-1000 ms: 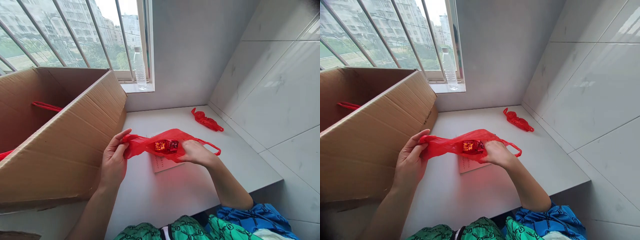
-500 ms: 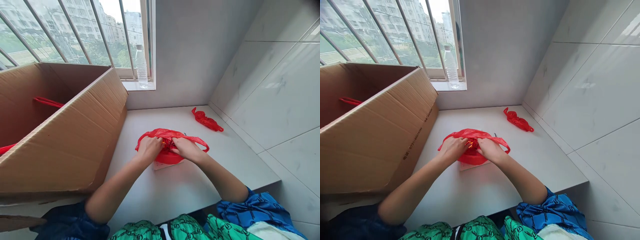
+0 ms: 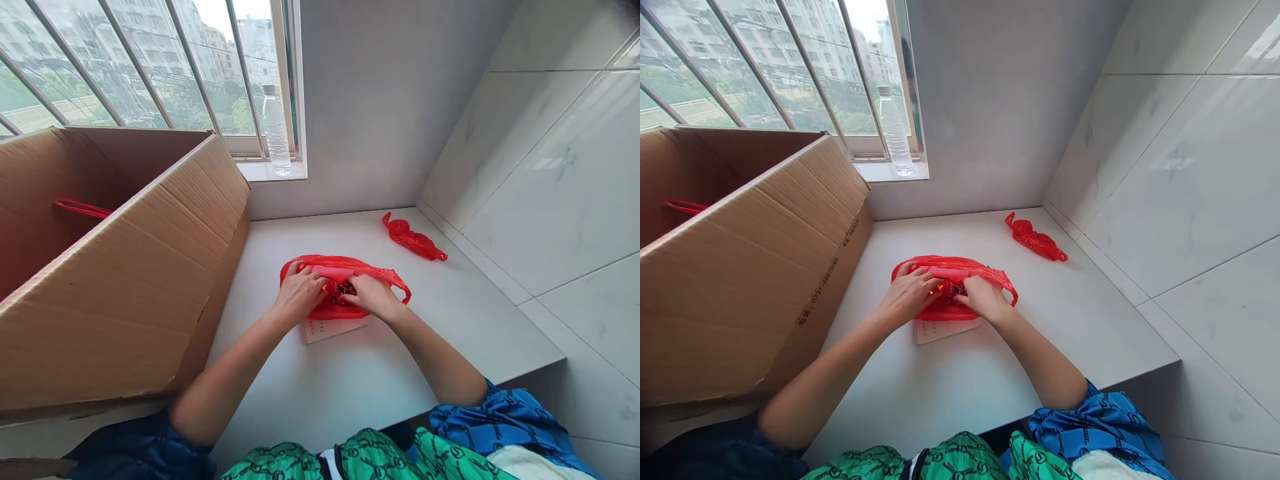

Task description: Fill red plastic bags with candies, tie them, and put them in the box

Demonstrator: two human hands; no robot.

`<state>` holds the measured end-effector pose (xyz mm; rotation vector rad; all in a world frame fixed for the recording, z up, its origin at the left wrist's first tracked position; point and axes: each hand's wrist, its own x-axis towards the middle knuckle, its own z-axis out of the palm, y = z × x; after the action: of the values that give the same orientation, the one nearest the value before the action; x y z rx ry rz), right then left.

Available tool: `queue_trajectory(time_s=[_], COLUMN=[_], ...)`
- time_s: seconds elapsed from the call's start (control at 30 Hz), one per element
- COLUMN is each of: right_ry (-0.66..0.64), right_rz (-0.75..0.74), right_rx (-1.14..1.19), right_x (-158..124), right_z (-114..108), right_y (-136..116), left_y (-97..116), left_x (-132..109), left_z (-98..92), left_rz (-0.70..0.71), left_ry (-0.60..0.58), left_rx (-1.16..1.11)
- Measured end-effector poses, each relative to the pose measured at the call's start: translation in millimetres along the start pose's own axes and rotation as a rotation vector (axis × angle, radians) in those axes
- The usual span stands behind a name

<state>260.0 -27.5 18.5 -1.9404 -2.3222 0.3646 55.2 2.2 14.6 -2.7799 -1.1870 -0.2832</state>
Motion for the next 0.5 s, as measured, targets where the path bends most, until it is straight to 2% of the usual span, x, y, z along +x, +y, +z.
queue_trajectory(time_s=[0.13,0.23,0.3,0.4,0.5], right_ry=[-0.004,0.033,0.097,0.215,0.269], right_rz=[-0.122,-0.138,-0.184,-0.347,-0.478], right_rx=[0.137,0.266,0.362,0.492,0.562], right_x=[3,1,-2,-6,-8], right_z=[11,8,4,0,2], right_y=[6,9,7,-4,-15], left_y=[-20,-26,-21,-10,-4], left_x=[-1,-7,-10,-14,-18], left_z=[13.6,10.5,2.9,-8.7,-11.6], left_rz=[-0.083,-0.108,-0.116,-0.161,-0.226], left_ry=[-0.105,-0.146,-0.076,0.081,0.126], left_rx=[-0.069,-0.097,-0.144,-0.344,-0.603])
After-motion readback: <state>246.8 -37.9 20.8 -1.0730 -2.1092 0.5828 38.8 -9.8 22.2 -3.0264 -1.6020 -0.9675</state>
